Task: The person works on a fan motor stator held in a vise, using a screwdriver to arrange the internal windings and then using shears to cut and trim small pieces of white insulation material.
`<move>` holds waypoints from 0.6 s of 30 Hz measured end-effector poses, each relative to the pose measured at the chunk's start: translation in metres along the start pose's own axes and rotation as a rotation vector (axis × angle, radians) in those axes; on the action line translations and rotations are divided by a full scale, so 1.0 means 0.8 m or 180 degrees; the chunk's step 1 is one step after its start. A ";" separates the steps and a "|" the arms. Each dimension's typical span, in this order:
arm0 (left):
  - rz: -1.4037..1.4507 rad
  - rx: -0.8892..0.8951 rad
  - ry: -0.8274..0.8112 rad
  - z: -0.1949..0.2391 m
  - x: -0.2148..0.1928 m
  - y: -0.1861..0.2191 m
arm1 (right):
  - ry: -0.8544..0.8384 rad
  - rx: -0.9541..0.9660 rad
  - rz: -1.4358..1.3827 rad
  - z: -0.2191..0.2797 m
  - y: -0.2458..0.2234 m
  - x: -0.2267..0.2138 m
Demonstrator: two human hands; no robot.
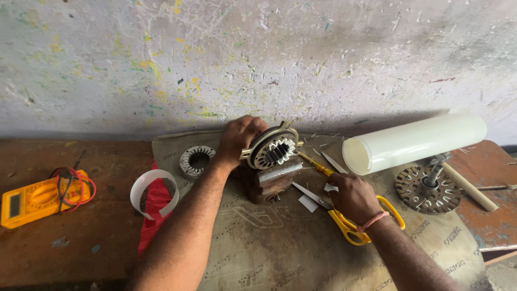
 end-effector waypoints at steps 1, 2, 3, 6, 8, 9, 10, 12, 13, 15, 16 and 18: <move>-0.0006 -0.0003 0.0014 0.001 -0.003 0.004 | 0.0027 -0.0160 -0.0004 -0.003 0.000 -0.001; -0.0028 0.0243 0.0308 0.003 -0.009 0.012 | 0.0051 -0.0319 -0.0007 -0.006 0.001 0.000; -0.0052 0.0491 0.0600 0.007 -0.013 0.022 | 0.0041 -0.0333 -0.0005 -0.008 0.004 0.002; 0.0059 0.1082 0.1202 0.015 -0.026 0.063 | -0.0038 -0.0303 0.0012 -0.024 0.014 0.009; 0.0179 0.1259 0.1558 0.032 -0.030 0.091 | 0.0180 -0.0548 -0.0094 -0.026 0.020 0.010; 0.0308 0.1433 0.1902 0.045 -0.032 0.107 | 0.0188 -0.0569 -0.0095 -0.024 0.023 0.010; 0.0290 0.1433 0.1913 0.063 -0.029 0.119 | 0.0284 -0.0468 -0.0248 -0.019 0.025 0.010; -0.0394 0.1504 0.2217 0.115 -0.016 0.142 | 0.0362 -0.0387 -0.0408 -0.004 0.021 0.007; -0.0348 0.1351 0.2081 0.140 0.004 0.145 | 0.0461 -0.0351 -0.0886 0.013 0.022 0.003; -0.0864 0.1150 0.1564 0.183 0.049 0.154 | 0.0556 -0.0349 -0.1376 0.028 0.005 0.006; -0.0891 0.1235 0.1055 0.192 0.075 0.155 | 0.0168 -0.0296 -0.2032 0.038 -0.003 0.017; -0.1033 0.0898 0.0293 0.202 0.119 0.149 | -0.0241 -0.0250 -0.2681 0.059 -0.022 0.035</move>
Point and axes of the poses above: each hand's wrist, its own z-axis away from the middle knuckle, its own x-axis out of the palm, y = z × x, the point moved 3 cm from there along -z, towards the middle knuckle, and after that the axes turned 8 degrees about -y, right-handed, at the moved point
